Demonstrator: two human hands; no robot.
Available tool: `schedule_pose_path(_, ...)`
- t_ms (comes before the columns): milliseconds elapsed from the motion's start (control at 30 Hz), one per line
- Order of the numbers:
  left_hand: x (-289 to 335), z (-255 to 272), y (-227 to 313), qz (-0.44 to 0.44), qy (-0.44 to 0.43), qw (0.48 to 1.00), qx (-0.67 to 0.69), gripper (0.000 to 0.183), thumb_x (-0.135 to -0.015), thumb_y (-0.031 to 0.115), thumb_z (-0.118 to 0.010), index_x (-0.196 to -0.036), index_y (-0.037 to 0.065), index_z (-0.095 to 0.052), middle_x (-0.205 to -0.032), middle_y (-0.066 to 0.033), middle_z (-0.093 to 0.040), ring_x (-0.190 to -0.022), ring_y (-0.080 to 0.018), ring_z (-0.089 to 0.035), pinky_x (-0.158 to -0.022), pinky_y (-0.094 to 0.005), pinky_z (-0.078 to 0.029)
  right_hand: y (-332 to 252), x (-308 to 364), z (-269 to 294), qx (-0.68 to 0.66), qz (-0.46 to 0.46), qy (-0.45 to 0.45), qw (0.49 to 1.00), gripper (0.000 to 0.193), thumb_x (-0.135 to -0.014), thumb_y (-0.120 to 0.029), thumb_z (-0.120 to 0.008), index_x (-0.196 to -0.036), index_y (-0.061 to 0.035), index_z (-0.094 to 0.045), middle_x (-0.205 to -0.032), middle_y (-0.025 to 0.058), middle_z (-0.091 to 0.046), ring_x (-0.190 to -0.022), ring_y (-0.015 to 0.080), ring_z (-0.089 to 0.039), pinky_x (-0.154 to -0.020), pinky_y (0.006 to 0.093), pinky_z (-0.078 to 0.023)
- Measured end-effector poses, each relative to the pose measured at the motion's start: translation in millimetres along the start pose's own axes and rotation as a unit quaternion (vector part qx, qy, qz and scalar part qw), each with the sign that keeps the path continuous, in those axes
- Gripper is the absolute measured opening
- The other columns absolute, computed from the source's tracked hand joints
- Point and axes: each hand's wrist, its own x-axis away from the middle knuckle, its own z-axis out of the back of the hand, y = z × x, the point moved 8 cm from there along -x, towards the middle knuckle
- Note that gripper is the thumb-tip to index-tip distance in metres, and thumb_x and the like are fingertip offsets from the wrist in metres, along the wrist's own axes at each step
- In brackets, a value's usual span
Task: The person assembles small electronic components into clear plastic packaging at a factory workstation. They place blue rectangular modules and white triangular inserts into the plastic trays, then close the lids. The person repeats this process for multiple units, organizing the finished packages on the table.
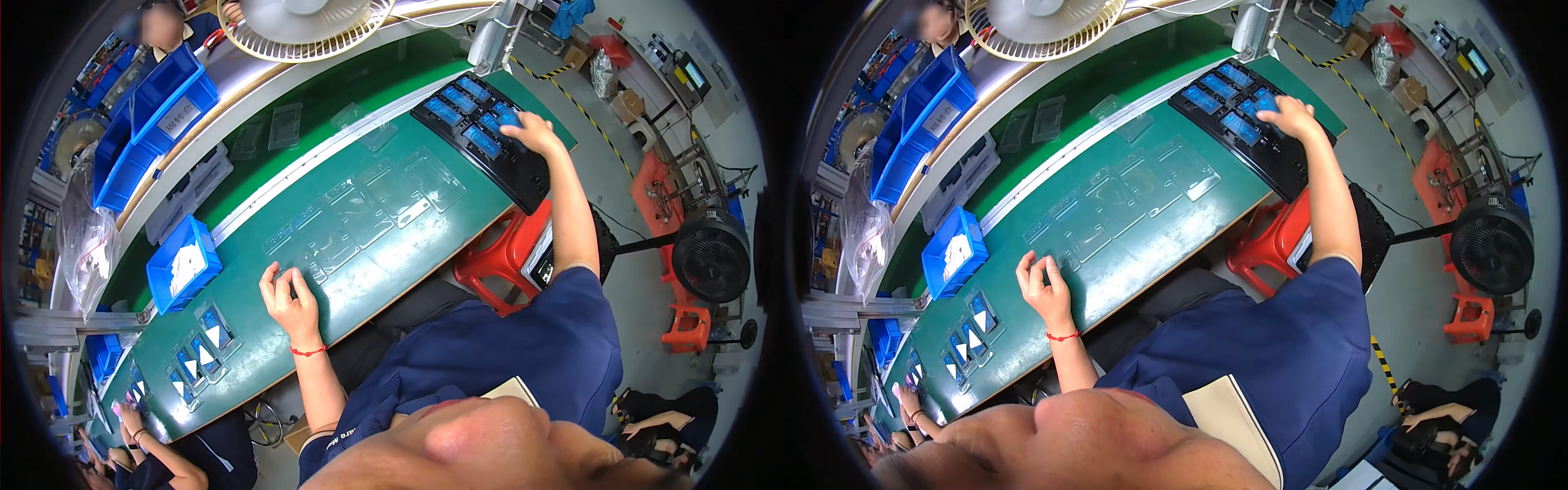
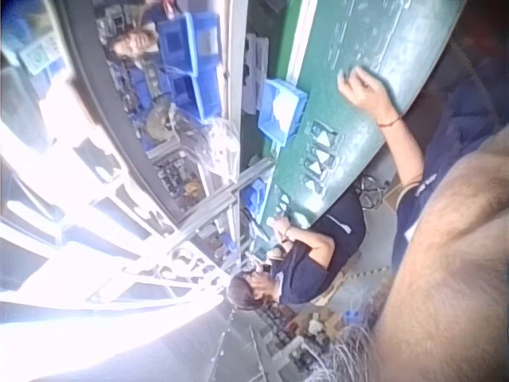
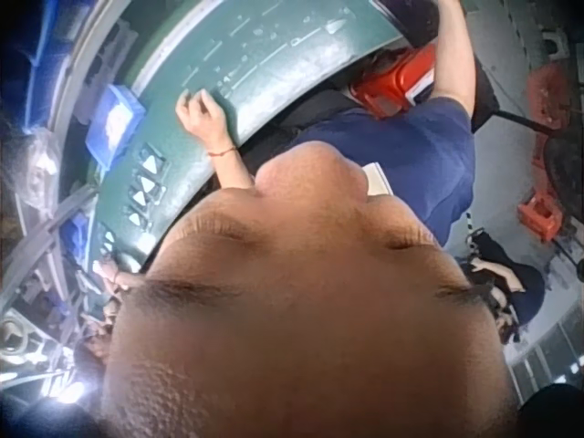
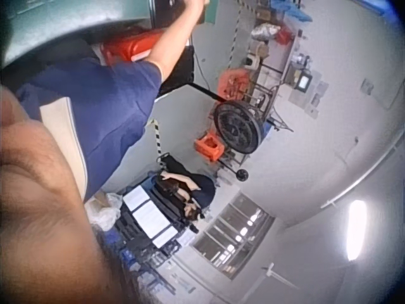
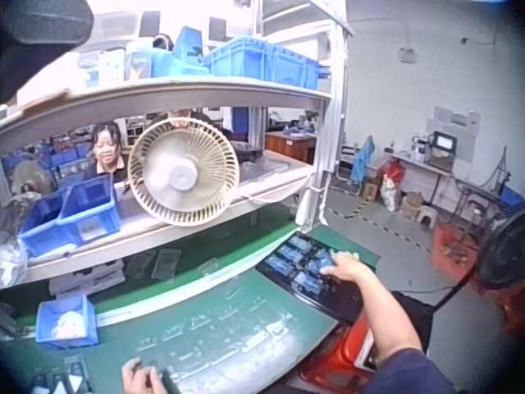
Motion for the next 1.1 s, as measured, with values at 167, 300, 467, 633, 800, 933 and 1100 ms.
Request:
schedule_pose_path(167,-0.4,2.1,-4.8,0.009,0.020,1.000,0.003,0.010,-0.087,0.009,-0.066,-0.085,-0.001,-0.067,-0.107,-0.0182,-0.061,-0.097,-0.0315,-0.061,-0.081,-0.0400,-0.050,-9.5,-48.6,-29.8,0.113,-0.032,-0.055,0.991,0.068,-0.071,-0.053,-0.076,-0.117,-0.0042,-0.063,-0.120,0.0163,-0.063,-0.118,0.0348,-0.055,-0.098,0.0482,-0.035)
schedule_pose_path(300,-2.8,0.2,0.3,0.006,0.013,1.000,-0.009,0.009,-0.086,0.007,-0.067,-0.084,-0.001,-0.067,-0.105,-0.0181,-0.061,-0.097,-0.0308,-0.062,-0.081,-0.0387,-0.050,-15.9,-48.4,-24.5,0.105,-0.042,-0.039,0.993,0.077,-0.061,-0.049,-0.084,-0.119,-0.0056,-0.058,-0.120,0.0147,-0.064,-0.118,0.0339,-0.055,-0.097,0.0472,-0.035)
schedule_pose_path(467,-0.4,2.0,-1.2,-0.006,0.024,1.000,0.010,0.005,-0.084,0.005,-0.066,-0.084,0.000,-0.067,-0.105,-0.0183,-0.060,-0.092,-0.0319,-0.062,-0.074,-0.0385,-0.050,-30.8,-45.6,-26.0,0.100,-0.025,-0.065,0.993,0.062,-0.066,-0.046,-0.081,-0.112,-0.0072,-0.065,-0.118,0.0158,-0.065,-0.119,0.0341,-0.056,-0.099,0.0477,-0.035)
schedule_pose_path(633,-0.5,6.2,-4.0,0.009,0.042,0.999,0.030,0.004,-0.081,0.005,-0.068,-0.082,0.001,-0.067,-0.104,-0.0178,-0.062,-0.092,-0.0320,-0.061,-0.078,-0.0395,-0.050,-46.7,-29.7,-5.0,0.166,-0.011,0.013,0.986,0.057,-0.070,-0.049,-0.077,-0.107,-0.0067,-0.067,-0.117,0.0172,-0.065,-0.114,0.0347,-0.058,-0.098,0.0486,-0.037)
schedule_pose_path(800,-1.4,9.0,0.6,-0.019,0.049,0.999,0.014,0.005,-0.082,0.004,-0.068,-0.081,-0.001,-0.066,-0.102,-0.0174,-0.063,-0.091,-0.0301,-0.062,-0.077,-0.0375,-0.051,-67.6,-9.1,-34.5,0.106,0.012,-0.041,0.993,0.065,-0.066,-0.056,-0.077,-0.103,-0.0038,-0.068,-0.113,0.0192,-0.066,-0.111,0.0355,-0.060,-0.103,0.0495,-0.031)
schedule_pose_path(933,0.2,11.1,-2.7,-0.003,0.052,0.998,0.023,0.004,-0.080,0.005,-0.069,-0.081,0.001,-0.067,-0.103,-0.0161,-0.062,-0.087,-0.0288,-0.062,-0.077,-0.0375,-0.049,-68.1,-10.5,-38.0,0.075,0.005,-0.049,0.996,0.074,-0.062,-0.055,-0.080,-0.109,0.0004,-0.064,-0.113,0.0207,-0.066,-0.110,0.0352,-0.061,-0.100,0.0550,-0.033)
schedule_pose_path(1100,0.9,12.5,-5.9,-0.001,0.066,0.997,0.029,0.003,-0.079,0.003,-0.069,-0.081,0.001,-0.067,-0.102,-0.0161,-0.063,-0.086,-0.0289,-0.062,-0.076,-0.0376,-0.050,-72.5,-10.7,-33.6,0.044,0.034,0.000,0.998,0.076,-0.061,-0.052,-0.082,-0.112,0.0018,-0.063,-0.110,0.0203,-0.067,-0.103,0.0333,-0.063,-0.095,0.0509,-0.038)
